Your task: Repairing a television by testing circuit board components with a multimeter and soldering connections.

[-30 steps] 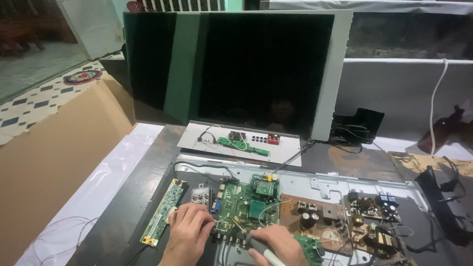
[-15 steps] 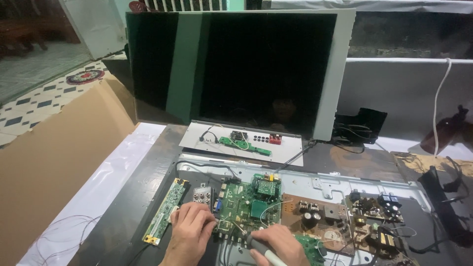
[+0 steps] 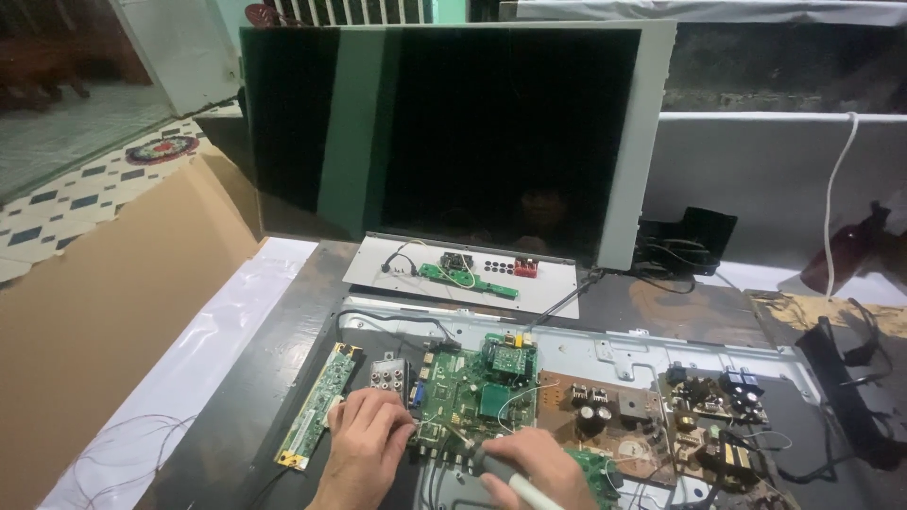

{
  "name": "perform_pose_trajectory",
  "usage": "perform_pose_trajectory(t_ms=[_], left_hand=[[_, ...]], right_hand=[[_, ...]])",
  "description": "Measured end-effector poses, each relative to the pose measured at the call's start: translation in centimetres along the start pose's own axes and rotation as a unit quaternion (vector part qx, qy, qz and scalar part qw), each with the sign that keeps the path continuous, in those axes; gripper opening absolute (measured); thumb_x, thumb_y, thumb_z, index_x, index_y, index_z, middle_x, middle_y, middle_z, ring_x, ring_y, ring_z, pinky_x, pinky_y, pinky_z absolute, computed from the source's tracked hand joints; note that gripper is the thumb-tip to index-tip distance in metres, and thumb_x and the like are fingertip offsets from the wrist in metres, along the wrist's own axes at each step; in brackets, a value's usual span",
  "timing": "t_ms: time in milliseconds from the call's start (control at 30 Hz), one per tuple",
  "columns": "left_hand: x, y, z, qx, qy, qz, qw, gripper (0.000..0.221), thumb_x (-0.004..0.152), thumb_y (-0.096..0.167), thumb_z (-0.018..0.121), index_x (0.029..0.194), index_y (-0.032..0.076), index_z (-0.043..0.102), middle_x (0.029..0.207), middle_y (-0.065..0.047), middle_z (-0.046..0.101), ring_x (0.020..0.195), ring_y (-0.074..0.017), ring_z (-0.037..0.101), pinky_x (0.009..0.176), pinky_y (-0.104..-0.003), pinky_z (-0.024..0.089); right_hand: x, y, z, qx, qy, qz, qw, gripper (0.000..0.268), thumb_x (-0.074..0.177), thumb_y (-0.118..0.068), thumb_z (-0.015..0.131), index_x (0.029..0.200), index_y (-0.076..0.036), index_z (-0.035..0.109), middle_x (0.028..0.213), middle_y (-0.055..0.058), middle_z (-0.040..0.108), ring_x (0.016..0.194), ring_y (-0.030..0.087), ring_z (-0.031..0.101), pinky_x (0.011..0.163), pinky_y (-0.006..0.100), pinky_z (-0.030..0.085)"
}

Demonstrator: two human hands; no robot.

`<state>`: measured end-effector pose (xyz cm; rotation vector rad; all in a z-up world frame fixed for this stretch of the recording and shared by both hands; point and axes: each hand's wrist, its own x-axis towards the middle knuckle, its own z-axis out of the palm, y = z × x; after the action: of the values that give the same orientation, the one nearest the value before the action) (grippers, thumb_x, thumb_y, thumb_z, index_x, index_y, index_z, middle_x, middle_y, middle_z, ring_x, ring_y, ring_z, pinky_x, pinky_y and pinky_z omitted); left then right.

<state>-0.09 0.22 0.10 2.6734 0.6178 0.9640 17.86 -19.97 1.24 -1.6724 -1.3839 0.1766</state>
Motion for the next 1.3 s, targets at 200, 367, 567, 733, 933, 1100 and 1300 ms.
perform_pose_trajectory(t_ms=[200,367,567,733,933,1100,1300], left_hand=[[0.5,1.1,-1.2,0.005,0.007,0.014,1.0,0.005,0.092,0.023,0.066,0.089,0.019,0.064,0.099,0.003,0.066,0.102,-0.019,0.054,0.083,-0.037,0.029],[0.8,2.1,-1.7,0.023,-0.019,0.012,0.999,0.012,0.089,0.023,0.069,0.1,0.02,0.065,0.102,0.004,0.065,0.1,-0.019,0.054,0.084,-0.038,0.029],[3.8,5.1,-2.8,0.003,-0.056,0.041,0.998,0.016,0.09,0.022,0.072,0.104,0.019,0.066,0.104,0.003,0.065,0.101,-0.0177,0.054,0.089,-0.037,0.029],[7.7,7.9,-1.0,-0.007,-0.125,0.005,0.992,0.01,0.095,0.026,0.067,0.102,0.019,0.069,0.104,0.004,0.067,0.102,-0.0161,0.055,0.094,-0.036,0.032],[8.8,10.5,1.4,-0.037,-0.224,0.013,0.974,0.013,0.096,0.027,0.067,0.106,0.018,0.071,0.112,0.002,0.068,0.114,-0.0199,0.052,0.107,-0.046,0.026],[9.5,10.4,2.1,-0.016,-0.19,0.085,0.978,0.01,0.098,0.025,0.066,0.098,0.015,0.07,0.1,-0.001,0.065,0.094,-0.0217,0.051,0.089,-0.042,0.031],[10.5,10.9,5.3,0.076,-0.198,0.098,0.972,0.018,0.094,0.03,0.073,0.094,0.013,0.068,0.092,-0.005,0.067,0.087,-0.0251,0.052,0.087,-0.047,0.034]], right_hand=[[3.7,-5.6,-6.7,0.118,0.078,0.322,0.936,0.031,0.078,-0.005,0.083,0.108,-0.009,0.083,0.096,0.009,0.089,0.065,0.018,0.084,0.048,0.022,0.068],[3.0,-2.1,-10.2,0.235,0.105,0.153,0.954,0.03,0.084,-0.001,0.069,0.114,0.004,0.074,0.103,0.027,0.084,0.071,0.036,0.089,0.053,0.036,0.079],[2.6,-2.0,-10.9,0.307,0.176,0.243,0.903,0.028,0.088,-0.006,0.066,0.112,0.006,0.074,0.111,0.032,0.08,0.095,0.043,0.081,0.083,0.052,0.069],[2.3,0.2,-10.0,0.314,0.17,0.237,0.904,0.022,0.089,-0.007,0.069,0.106,0.005,0.076,0.107,0.029,0.081,0.098,0.04,0.081,0.083,0.049,0.069],[2.6,0.1,-10.3,0.271,0.175,0.279,0.905,0.023,0.088,-0.015,0.069,0.104,0.0,0.074,0.1,0.03,0.077,0.089,0.042,0.081,0.065,0.054,0.074],[2.8,1.2,-11.2,0.208,0.202,0.244,0.925,0.018,0.093,-0.014,0.064,0.104,-0.003,0.072,0.093,0.024,0.077,0.083,0.037,0.08,0.065,0.049,0.075],[3.0,1.5,-12.0,0.099,0.227,0.241,0.938,0.016,0.091,-0.018,0.068,0.102,-0.009,0.074,0.09,0.017,0.084,0.083,0.033,0.086,0.066,0.041,0.074]])
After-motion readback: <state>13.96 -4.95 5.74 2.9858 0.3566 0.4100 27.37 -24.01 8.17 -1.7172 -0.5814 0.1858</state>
